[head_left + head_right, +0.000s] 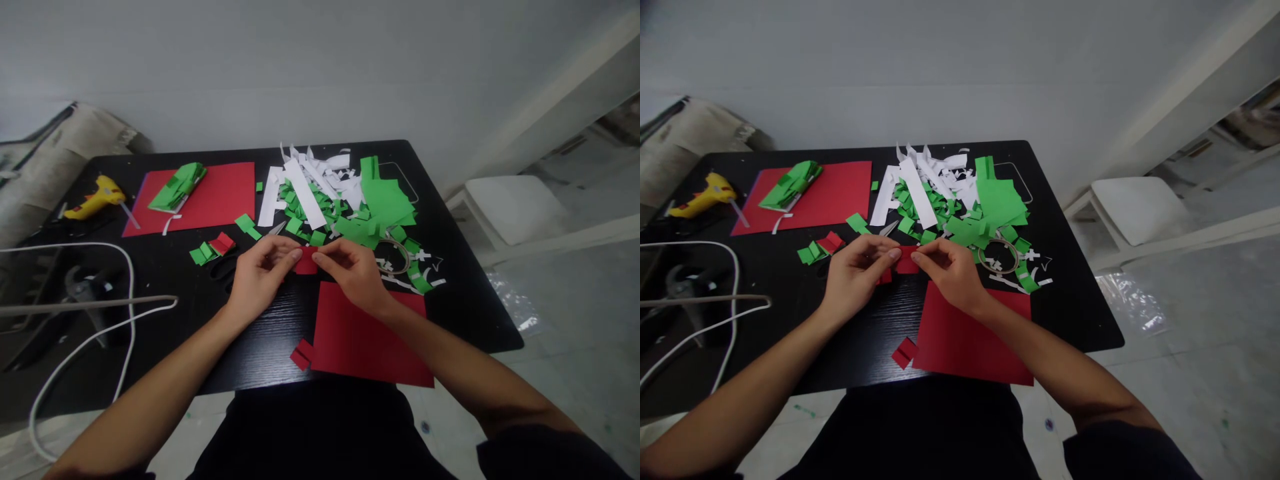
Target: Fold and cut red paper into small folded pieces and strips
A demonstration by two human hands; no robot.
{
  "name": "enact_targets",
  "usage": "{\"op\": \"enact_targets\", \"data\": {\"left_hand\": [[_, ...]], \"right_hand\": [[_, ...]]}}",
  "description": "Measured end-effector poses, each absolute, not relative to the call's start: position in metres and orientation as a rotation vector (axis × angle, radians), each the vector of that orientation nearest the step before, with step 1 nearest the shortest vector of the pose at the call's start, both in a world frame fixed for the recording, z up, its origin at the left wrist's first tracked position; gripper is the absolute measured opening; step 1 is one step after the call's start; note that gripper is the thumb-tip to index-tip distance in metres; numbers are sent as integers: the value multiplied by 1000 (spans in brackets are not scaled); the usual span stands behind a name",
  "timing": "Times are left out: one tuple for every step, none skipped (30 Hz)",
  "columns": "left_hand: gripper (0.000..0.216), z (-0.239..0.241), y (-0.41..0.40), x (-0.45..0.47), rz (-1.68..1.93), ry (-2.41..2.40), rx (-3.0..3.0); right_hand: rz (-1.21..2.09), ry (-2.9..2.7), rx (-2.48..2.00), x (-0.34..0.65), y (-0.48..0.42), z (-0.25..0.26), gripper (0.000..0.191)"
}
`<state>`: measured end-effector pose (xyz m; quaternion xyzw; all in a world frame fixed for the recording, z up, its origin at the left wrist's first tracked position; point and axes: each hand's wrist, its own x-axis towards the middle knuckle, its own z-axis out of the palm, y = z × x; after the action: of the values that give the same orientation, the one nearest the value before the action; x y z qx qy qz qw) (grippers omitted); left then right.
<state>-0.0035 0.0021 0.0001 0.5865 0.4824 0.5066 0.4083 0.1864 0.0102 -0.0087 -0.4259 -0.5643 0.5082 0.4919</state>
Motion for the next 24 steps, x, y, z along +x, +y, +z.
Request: {"op": "enact_targets", "data": {"left_hand": [[12, 0, 2, -3, 1299, 1194, 1447], [14, 0, 3, -2, 1314, 1175, 1423], [15, -1, 3, -2, 1320, 1163, 1409], [14, -1, 3, -1, 1319, 1158, 1404], [14, -1, 4, -1, 1313, 1158, 1404], [13, -1, 4, -1, 1308, 1160, 1406], [12, -1, 4, -1, 1302, 1164, 1410], [11, 0, 4, -1, 1295, 1169, 1416], [11, 0, 3, -2, 1288, 1175, 1425], [10, 0, 3, -2, 1281, 1179, 1437], [10, 0, 3, -2, 1274, 1182, 1452], [10, 0, 3, -2, 1270, 1181, 1465], [11, 0, 3, -3, 1267, 1177, 1475], [13, 0, 3, -3, 1261, 1169, 1479], [16, -1, 3, -4, 1253, 1160, 1480], [20, -2, 3, -4, 1247, 1153, 1477], [23, -3, 4, -4, 1245, 1149, 1472], [25, -3, 4, -4, 1245, 1149, 1467], [26, -4, 4, -4, 1248, 1151, 1462], [26, -5, 5, -4, 1255, 1155, 1457], [25, -5, 5, -4, 1262, 1158, 1451], [25, -6, 5, -4, 1264, 1161, 1444], [25, -6, 5, -3, 1264, 1163, 1437], [26, -6, 5, -3, 1261, 1164, 1431]], "right_hand": [[1241, -1363, -1037, 186, 10, -10, 20], [1248, -1357, -1039, 186, 10, -11, 22], [1254, -1352, -1040, 186, 10, -12, 24], [1258, -1348, -1039, 186, 10, -12, 26], [1263, -1345, -1037, 186, 10, -13, 26], [1268, -1339, -1035, 186, 10, -14, 27], [1276, -1327, -1032, 186, 10, -14, 27], [1289, -1310, -1028, 186, 10, -13, 27], [1307, -1294, -1023, 186, 10, -13, 27], [1325, -1283, -1019, 186, 10, -13, 28], [1340, -1282, -1015, 187, 10, -12, 29], [1349, -1292, -1013, 187, 10, -12, 29], [1353, -1308, -1010, 187, 11, -11, 29], [1354, -1321, -1006, 187, 11, -11, 27], [1355, -1328, -1001, 187, 12, -11, 26], [1358, -1327, -995, 188, 12, -12, 24], [1363, -1321, -993, 188, 13, -12, 22], [1368, -1315, -995, 188, 13, -12, 21], [1373, -1312, -999, 188, 13, -12, 21], [1374, -1312, -1004, 188, 14, -12, 22], [1374, -1312, -1009, 188, 14, -12, 23], [1374, -1311, -1012, 189, 14, -13, 24], [1374, -1308, -1014, 188, 14, -13, 25], [1375, -1304, -1013, 188, 14, -13, 26]]}}
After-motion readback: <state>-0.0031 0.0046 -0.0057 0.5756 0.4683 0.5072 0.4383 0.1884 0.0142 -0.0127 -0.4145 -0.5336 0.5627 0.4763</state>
